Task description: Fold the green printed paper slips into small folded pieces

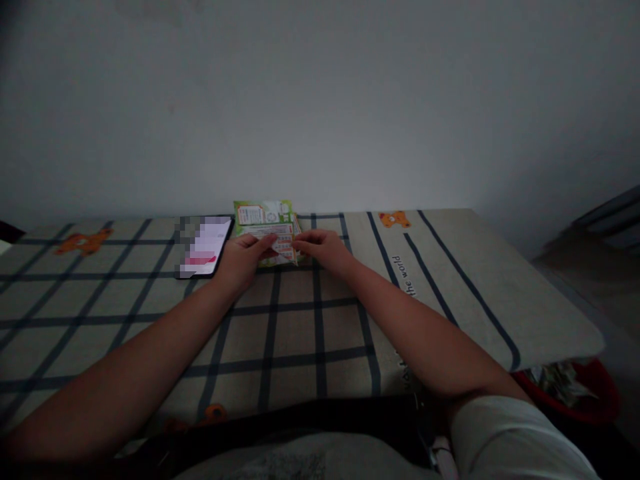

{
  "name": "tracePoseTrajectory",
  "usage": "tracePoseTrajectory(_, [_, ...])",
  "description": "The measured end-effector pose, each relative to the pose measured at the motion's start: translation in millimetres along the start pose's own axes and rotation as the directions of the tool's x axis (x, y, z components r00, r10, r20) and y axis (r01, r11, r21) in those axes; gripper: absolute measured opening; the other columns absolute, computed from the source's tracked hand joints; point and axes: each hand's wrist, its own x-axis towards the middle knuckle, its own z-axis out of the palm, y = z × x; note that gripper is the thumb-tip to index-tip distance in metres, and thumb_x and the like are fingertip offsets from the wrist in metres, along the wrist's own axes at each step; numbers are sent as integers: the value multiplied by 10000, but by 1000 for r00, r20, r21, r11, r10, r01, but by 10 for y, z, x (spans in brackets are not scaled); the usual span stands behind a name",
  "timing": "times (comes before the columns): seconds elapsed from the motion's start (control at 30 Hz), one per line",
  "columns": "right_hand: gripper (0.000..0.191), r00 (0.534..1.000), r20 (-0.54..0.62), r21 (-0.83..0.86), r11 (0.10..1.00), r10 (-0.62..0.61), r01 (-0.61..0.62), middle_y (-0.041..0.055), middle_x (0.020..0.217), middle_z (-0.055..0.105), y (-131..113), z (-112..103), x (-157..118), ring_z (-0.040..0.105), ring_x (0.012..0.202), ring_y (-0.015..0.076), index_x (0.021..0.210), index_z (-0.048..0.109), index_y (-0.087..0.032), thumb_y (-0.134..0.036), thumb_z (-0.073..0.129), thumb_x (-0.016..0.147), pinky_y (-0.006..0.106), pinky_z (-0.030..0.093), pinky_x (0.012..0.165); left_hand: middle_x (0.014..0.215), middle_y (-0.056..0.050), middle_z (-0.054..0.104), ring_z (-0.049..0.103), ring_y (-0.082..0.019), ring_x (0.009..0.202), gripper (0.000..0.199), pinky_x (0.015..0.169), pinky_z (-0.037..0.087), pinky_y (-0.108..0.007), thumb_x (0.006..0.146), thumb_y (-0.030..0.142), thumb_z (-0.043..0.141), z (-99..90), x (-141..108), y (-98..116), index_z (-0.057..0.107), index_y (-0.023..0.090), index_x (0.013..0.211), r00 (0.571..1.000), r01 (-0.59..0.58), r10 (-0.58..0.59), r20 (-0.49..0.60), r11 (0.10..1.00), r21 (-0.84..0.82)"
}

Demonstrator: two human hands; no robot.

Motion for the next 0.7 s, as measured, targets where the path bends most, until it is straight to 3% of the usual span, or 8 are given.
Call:
tracePoseTrajectory(0.13, [251, 999, -33, 29, 1000, 0, 1, 13, 800, 723, -8, 2, 5, 598, 702, 125, 834, 756, -195, -403, 791, 699, 296, 465, 706, 950, -90, 771, 727, -221, 839, 407, 801, 605, -358, 650, 501, 839, -2, 13, -12, 760, 154, 847, 999, 15, -13, 49, 999, -44])
tracePoseTrajectory(0.37, [240, 997, -79, 88, 996, -19, 26, -8, 737, 698, -7, 5, 16, 580, 668, 124, 765, 729, -205, -408, 807, 664, 292, 464, 670, 792, -79, 762, 698, -198, 691, 415, 740, 591, -346, 625, 535, 844, -5, -24, 46, 766, 166, 799, 996, 45, -55, 74, 991, 124])
tracePoseTrajectory(0.7, [291, 998, -55, 27, 1000, 13, -11, 14, 764, 694, -29, 9, 4, 589, 699, 133, 827, 750, -175, -439, 771, 705, 306, 467, 696, 708, -52, 736, 666, -164, 624, 423, 654, 562, -291, 658, 567, 813, -27, 7, 36, 739, 163, 762, 998, 22, -33, 48, 979, 202])
